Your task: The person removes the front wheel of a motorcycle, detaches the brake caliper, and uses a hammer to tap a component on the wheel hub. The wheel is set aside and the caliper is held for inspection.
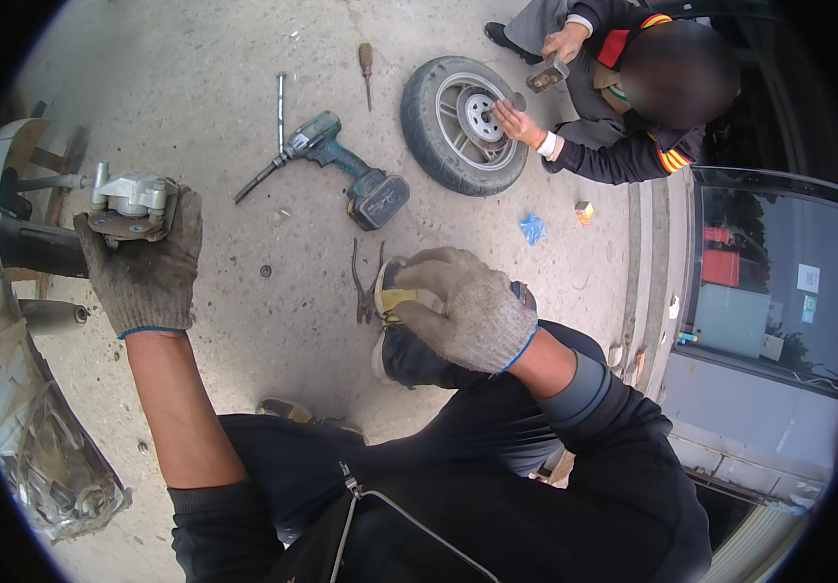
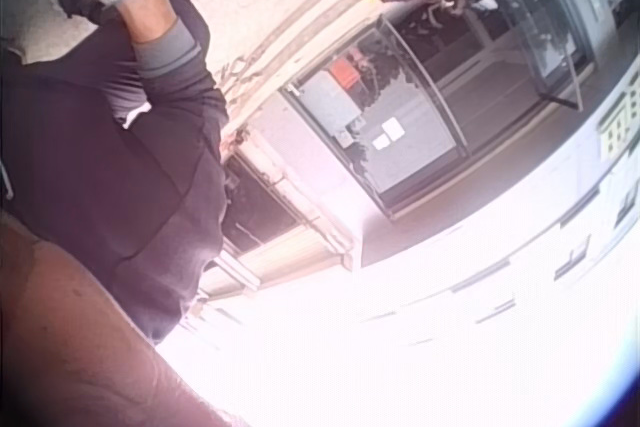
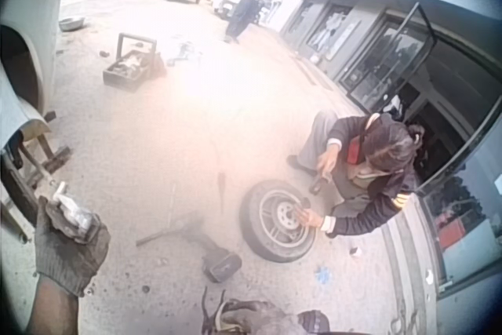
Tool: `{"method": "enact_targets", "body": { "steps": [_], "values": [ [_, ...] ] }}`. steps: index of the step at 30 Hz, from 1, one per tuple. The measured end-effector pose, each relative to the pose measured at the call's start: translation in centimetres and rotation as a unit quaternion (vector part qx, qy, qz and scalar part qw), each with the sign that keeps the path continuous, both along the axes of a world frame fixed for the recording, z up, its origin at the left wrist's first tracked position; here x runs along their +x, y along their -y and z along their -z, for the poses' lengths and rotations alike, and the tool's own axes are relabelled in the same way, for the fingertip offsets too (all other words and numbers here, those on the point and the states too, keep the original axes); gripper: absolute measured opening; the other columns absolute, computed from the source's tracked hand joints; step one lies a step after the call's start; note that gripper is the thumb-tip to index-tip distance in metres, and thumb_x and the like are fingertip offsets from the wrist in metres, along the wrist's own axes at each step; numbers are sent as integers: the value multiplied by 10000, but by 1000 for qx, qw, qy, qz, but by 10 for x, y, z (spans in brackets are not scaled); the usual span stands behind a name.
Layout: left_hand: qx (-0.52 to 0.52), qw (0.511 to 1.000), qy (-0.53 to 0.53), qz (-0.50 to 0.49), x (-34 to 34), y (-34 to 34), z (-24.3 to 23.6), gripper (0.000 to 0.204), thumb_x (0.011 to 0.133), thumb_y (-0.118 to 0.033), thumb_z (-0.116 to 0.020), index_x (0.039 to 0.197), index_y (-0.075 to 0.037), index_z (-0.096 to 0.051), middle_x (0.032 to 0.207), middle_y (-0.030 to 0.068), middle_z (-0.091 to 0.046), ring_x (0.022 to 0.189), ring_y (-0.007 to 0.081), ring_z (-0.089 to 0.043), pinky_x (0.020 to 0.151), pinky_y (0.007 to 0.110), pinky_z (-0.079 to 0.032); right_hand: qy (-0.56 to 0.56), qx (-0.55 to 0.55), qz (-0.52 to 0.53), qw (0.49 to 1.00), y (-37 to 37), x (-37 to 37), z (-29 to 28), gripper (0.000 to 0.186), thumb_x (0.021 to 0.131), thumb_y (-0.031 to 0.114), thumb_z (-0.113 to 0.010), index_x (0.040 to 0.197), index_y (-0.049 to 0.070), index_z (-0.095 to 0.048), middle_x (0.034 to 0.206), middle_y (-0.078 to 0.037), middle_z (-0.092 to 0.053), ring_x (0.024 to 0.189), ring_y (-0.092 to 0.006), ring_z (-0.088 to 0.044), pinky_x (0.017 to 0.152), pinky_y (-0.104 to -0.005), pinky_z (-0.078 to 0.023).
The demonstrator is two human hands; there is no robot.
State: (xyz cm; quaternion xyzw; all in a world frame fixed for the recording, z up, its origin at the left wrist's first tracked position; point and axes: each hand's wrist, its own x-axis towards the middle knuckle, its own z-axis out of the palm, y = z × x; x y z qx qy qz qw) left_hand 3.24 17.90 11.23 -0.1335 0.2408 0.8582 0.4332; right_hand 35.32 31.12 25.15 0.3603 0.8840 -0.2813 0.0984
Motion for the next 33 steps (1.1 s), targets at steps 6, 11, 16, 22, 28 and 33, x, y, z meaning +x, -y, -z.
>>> {"method": "enact_targets", "body": {
  "steps": [6,11,16,22,28,33],
  "values": [
    [-30,999,2,-14,3,-3,-8,750,1058,-634,-568,1507,-38,-488,1404,263,-593,1318,426,-599,1135,642,-500,-2,2,-1,1000,0,-3,-1,335,905,253,-813,1163,44,-771,1258,-209,-711,1175,-421,-675,1020,-496,-544],
    [-54,998,15,-28,2,-6,-7,736,1059,-644,-560,1484,-44,-518,1387,250,-601,1293,417,-596,1145,633,-477,-16,-1,9,1000,0,-2,-1,346,895,245,-814,1169,40,-768,1274,-216,-711,1181,-419,-683,1024,-492,-553],
    [-40,995,71,-62,-8,-6,11,674,1041,-616,-600,1421,-59,-596,1369,198,-630,1281,400,-595,1133,637,-471,-20,-7,-8,1000,1,-2,-2,337,879,250,-810,1124,20,-773,1234,-211,-726,1169,-410,-684,1019,-488,-553],
    [-29,991,88,-100,-17,-10,20,637,982,-543,-721,1397,-73,-616,1340,204,-640,1235,407,-622,1093,653,-503,3,-14,-33,999,-18,-7,-27,358,891,310,-790,1111,27,-774,1241,-211,-725,1179,-406,-682,1017,-483,-553],
    [-39,987,84,-132,-13,-18,15,551,957,-426,-745,1370,-72,-654,1314,173,-669,1232,396,-622,1123,654,-469,5,23,4,1000,-71,50,-57,380,922,313,-777,1194,49,-772,1251,-197,-724,1124,-370,-716,984,-454,-573],
    [-9,993,32,-117,-15,-9,26,505,931,-333,-774,1342,-57,-671,1290,177,-683,1206,371,-638,1132,646,-466,23,-27,239,970,-113,113,20,412,952,394,-696,1177,61,-787,1187,-218,-759,1154,-390,-715,1025,-465,-547]
  ]
}}
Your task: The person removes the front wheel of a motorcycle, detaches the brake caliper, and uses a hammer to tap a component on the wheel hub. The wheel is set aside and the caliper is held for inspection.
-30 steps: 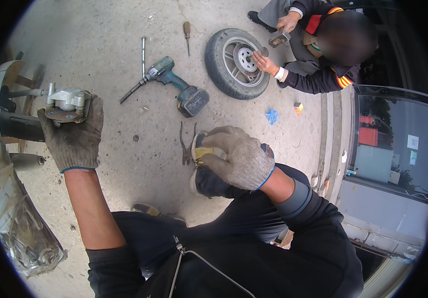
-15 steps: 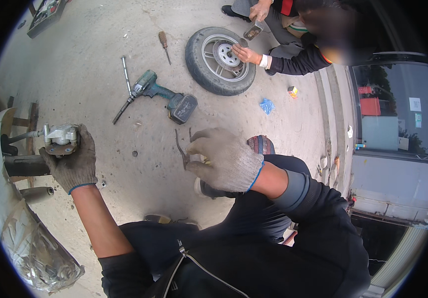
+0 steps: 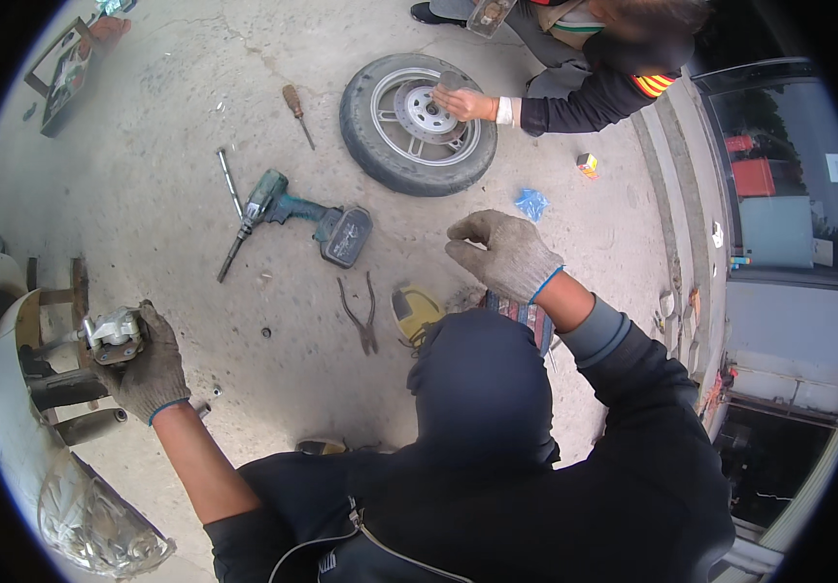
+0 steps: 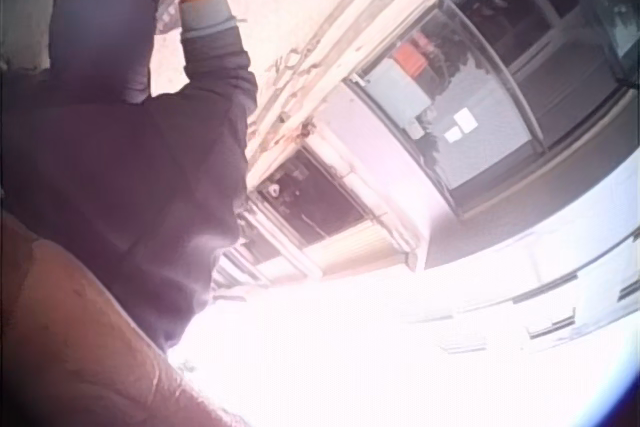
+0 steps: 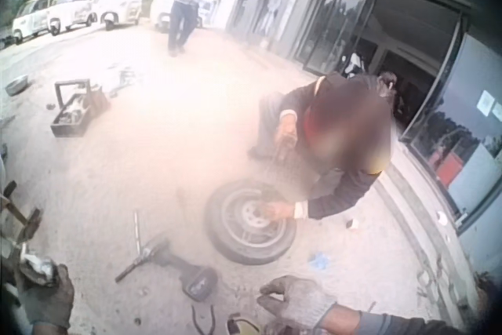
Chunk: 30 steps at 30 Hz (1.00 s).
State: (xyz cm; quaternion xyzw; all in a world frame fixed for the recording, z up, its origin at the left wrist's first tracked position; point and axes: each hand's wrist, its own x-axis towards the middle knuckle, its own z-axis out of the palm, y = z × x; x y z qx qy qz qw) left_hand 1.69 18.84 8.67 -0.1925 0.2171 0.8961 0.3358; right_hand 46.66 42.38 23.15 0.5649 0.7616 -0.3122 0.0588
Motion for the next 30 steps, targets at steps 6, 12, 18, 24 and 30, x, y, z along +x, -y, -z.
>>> {"method": "enact_targets", "body": {
  "steps": [6,12,18,24,30],
  "values": [
    [-75,997,-11,-4,21,3,4,708,909,-416,-811,1403,18,-552,1441,260,-563,1354,408,-538,1178,622,-434,-44,-18,59,997,-26,57,103,379,926,395,-716,1142,96,-801,1145,-194,-782,1101,-384,-738,984,-457,-565],
    [-186,982,29,-3,64,-10,-24,1174,850,-491,-882,1651,44,-211,1650,280,-330,1488,442,-420,1206,610,-423,-84,23,146,985,-83,86,157,376,924,387,-736,1143,88,-799,1129,-192,-791,1082,-379,-749,972,-444,-573],
    [-210,978,9,7,85,-20,-41,1093,877,-439,-885,1650,16,-259,1656,272,-348,1487,435,-442,1186,608,-460,-145,89,264,949,-148,90,189,375,943,341,-740,1188,62,-789,1116,-178,-806,1069,-342,-770,957,-415,-583],
    [-232,972,13,30,123,-34,-33,954,921,-410,-852,1611,-7,-331,1623,274,-401,1451,426,-486,1174,615,-477,-199,258,218,920,-194,86,188,353,947,305,-758,1195,54,-779,1156,-192,-787,1069,-342,-766,957,-424,-586],
    [-252,963,56,76,171,-53,-11,911,952,-422,-813,1623,-33,-334,1639,246,-391,1432,403,-500,1156,576,-503,-208,292,209,910,-226,89,183,488,917,341,-783,1275,12,-736,1221,-207,-758,1148,-369,-726,1010,-447,-569]
  ]
}}
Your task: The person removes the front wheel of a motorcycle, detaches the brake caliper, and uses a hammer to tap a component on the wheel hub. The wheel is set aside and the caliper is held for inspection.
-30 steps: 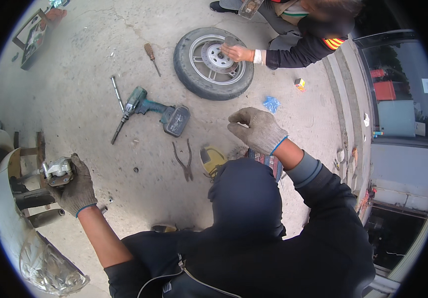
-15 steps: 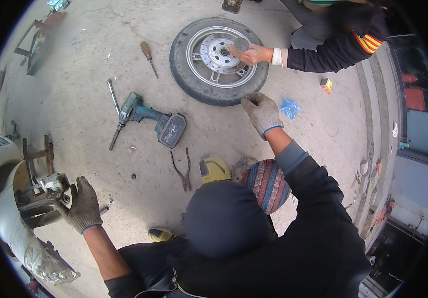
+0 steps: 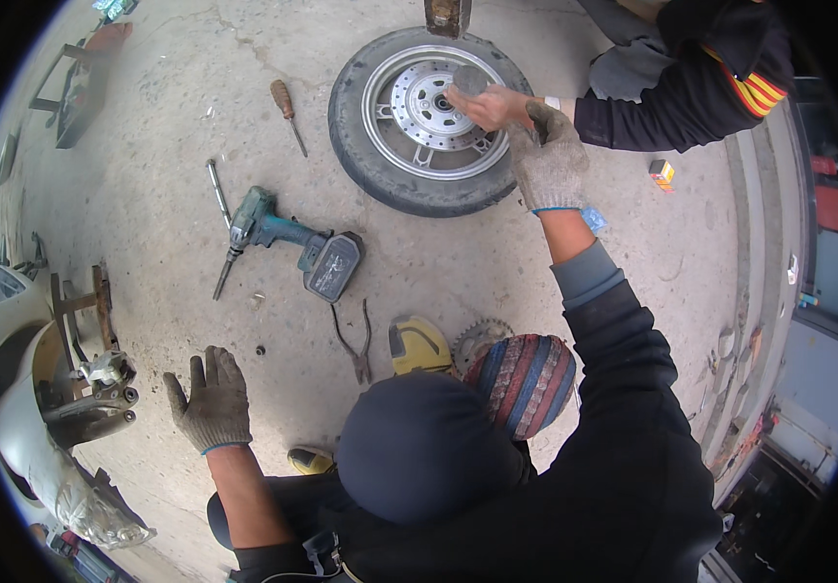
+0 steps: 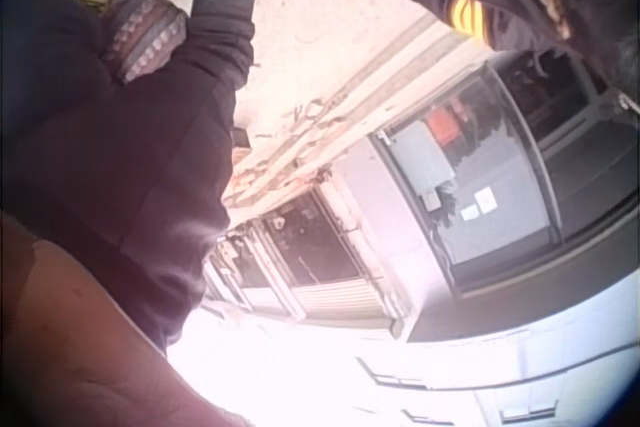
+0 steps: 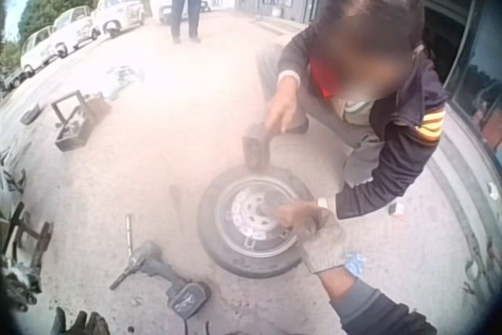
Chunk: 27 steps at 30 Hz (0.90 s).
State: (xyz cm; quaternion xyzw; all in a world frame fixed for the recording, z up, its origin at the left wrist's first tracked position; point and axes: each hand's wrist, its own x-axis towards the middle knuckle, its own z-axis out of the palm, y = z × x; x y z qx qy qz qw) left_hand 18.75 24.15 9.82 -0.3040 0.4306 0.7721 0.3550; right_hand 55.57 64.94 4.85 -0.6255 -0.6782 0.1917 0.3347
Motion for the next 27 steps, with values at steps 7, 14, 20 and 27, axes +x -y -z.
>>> {"method": "enact_targets", "body": {
  "steps": [7,14,20,27],
  "values": [
    [-12,1000,1,25,12,-12,8,888,985,-457,-764,1655,-61,-337,1645,205,-409,1427,385,-508,1145,563,-511,191,12,-38,981,-18,-14,-11,746,835,515,-825,1349,-5,-679,1312,-231,-729,1231,-390,-693,1068,-456,-547],
    [-16,999,-10,26,11,-5,11,892,994,-430,-763,1665,-52,-313,1637,216,-412,1417,386,-516,1150,560,-509,251,-5,-98,963,-22,-29,-11,763,802,539,-850,1341,25,-685,1274,-230,-742,1184,-410,-706,1027,-467,-563],
    [-10,999,-13,34,12,-4,11,887,993,-414,-767,1653,-35,-312,1594,224,-445,1405,386,-519,1165,560,-490,244,18,-86,966,-19,-32,-9,714,803,505,-854,1309,27,-694,1256,-214,-748,1191,-405,-699,1040,-481,-550],
    [-7,999,-11,46,14,-8,14,868,999,-427,-755,1642,-31,-326,1592,231,-443,1406,381,-514,1153,548,-490,268,61,-70,959,-11,-40,-11,717,798,466,-858,1343,34,-687,1299,-208,-711,1256,-415,-641,1088,-499,-512]
  ]
}}
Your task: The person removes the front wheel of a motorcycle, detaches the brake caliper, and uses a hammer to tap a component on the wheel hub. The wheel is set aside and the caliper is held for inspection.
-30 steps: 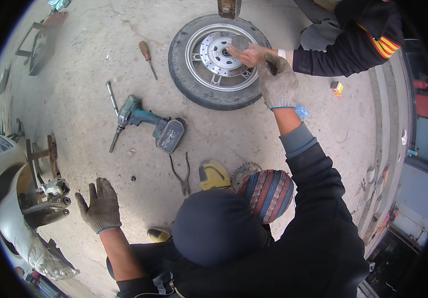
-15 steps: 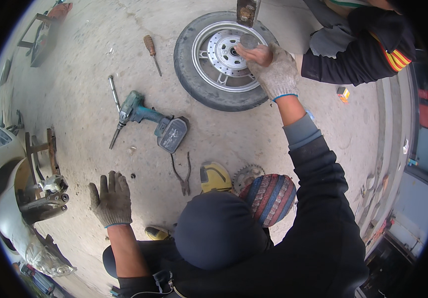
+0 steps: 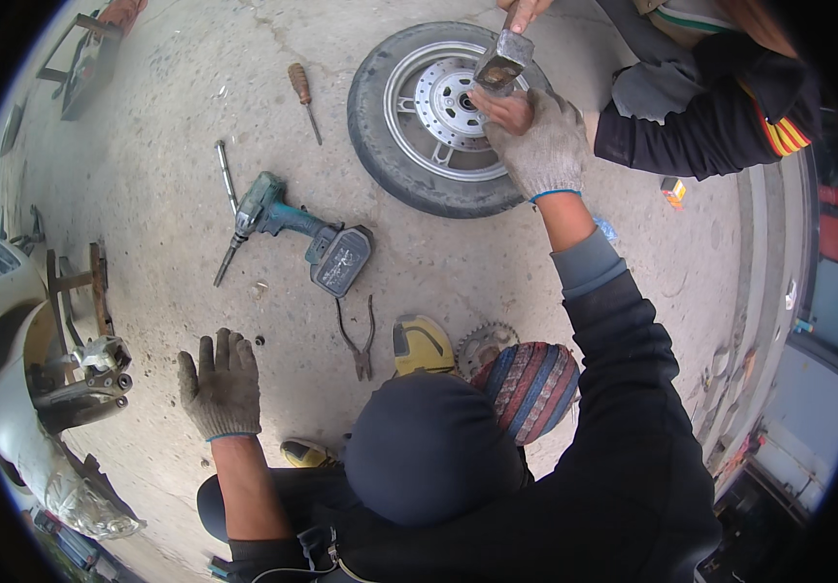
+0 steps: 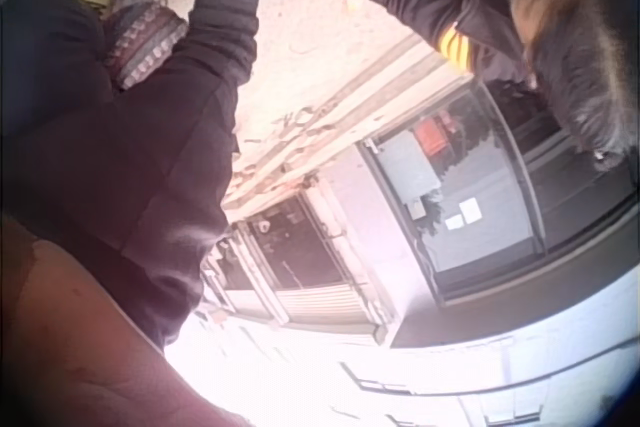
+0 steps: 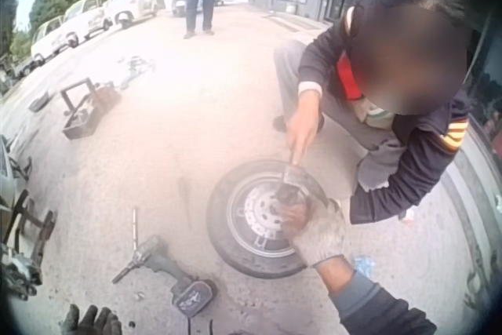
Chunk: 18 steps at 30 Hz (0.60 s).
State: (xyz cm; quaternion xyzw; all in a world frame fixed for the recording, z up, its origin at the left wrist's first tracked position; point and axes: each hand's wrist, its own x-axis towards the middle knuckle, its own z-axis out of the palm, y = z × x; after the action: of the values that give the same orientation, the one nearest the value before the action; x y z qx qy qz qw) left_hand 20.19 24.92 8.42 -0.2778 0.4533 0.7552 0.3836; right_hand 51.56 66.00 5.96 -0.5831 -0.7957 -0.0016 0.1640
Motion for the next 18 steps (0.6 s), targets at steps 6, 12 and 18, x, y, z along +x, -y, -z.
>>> {"method": "enact_targets", "body": {
  "steps": [6,12,18],
  "values": [
    [2,1000,6,-1,2,1,3,882,1002,-438,-746,1656,-37,-310,1637,230,-404,1440,375,-486,1165,542,-479,-114,-3,16,993,38,-5,-4,693,799,377,-878,1361,26,-675,1287,-225,-695,1240,-409,-640,1081,-506,-510],
    [5,1000,7,-5,4,0,4,894,1007,-447,-738,1669,-41,-296,1682,228,-362,1507,375,-427,1191,543,-459,-208,4,37,977,56,-9,6,623,808,311,-884,1324,25,-683,1260,-215,-709,1197,-400,-662,1041,-501,-528],
    [9,1000,7,-5,6,1,6,903,1015,-455,-728,1681,-44,-278,1692,222,-351,1515,372,-417,1198,538,-456,-227,-59,76,969,50,-6,4,671,803,309,-899,1354,2,-669,1288,-233,-700,1233,-396,-654,1060,-495,-529]
  ]
}}
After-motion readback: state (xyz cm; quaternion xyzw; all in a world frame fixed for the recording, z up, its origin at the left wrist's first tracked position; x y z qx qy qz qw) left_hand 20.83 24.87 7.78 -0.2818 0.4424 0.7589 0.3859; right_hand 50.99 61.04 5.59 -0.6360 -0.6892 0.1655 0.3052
